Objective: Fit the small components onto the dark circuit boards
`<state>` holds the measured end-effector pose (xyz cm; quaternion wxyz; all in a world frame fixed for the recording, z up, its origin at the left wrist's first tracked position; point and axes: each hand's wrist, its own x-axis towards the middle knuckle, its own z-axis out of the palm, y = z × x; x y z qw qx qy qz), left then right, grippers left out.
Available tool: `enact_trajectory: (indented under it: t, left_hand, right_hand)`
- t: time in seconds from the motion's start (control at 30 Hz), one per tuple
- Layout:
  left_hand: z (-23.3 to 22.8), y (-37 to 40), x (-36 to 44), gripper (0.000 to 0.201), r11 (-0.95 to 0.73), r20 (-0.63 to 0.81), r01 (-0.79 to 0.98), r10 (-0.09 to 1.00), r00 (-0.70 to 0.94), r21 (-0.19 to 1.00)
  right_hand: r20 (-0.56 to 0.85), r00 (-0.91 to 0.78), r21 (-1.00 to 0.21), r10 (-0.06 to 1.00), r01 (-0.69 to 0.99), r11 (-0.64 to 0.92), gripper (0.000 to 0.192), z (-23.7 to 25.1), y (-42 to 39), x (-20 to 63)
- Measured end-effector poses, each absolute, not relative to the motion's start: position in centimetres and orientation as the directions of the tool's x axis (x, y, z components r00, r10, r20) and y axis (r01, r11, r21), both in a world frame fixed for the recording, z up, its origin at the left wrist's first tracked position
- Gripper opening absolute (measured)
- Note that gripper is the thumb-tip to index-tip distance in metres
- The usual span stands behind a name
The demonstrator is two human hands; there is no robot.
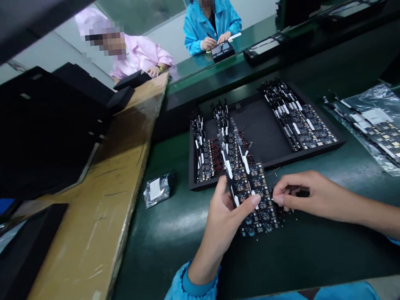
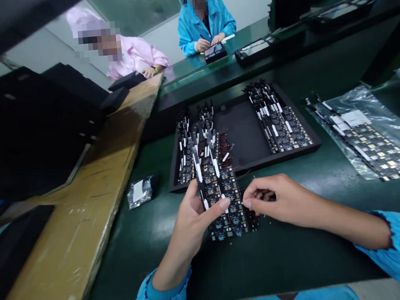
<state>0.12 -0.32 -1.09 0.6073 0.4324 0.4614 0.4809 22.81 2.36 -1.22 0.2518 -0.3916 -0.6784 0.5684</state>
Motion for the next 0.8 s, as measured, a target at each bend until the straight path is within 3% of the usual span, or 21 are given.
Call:
enact_trajectory:
  t: [0.33, 0.6, 0.8]
  left_hand:
    - [-0.9, -0.3, 0.2, 0.045, 0.181, -0.157, -0.205, 0.979, 0.129, 0.962]
    - [-1.1, -0.3, 0.2, 0.042, 0.179, -0.155, -0.205, 0.979, 0.128, 0.962]
    - [-1.0, -0.4, 0.3, 0.043, 0.172, -0.149, -0.184, 0.98, 0.129, 0.968]
  right_hand:
    - [-0.13, -0.541, -0.959, 0.831, 0.28, 0.032, 0.009, -0.5, 2.1, 22.7]
    - [-0.023, -0.529, -0.961, 0.848, 0.245, 0.127, 0.006, -1.5, 2.2, 22.6]
    - [-0.134, -0.539, -0.958, 0.831, 0.285, 0.03, 0.012, -0.4, 2.0, 22.7]
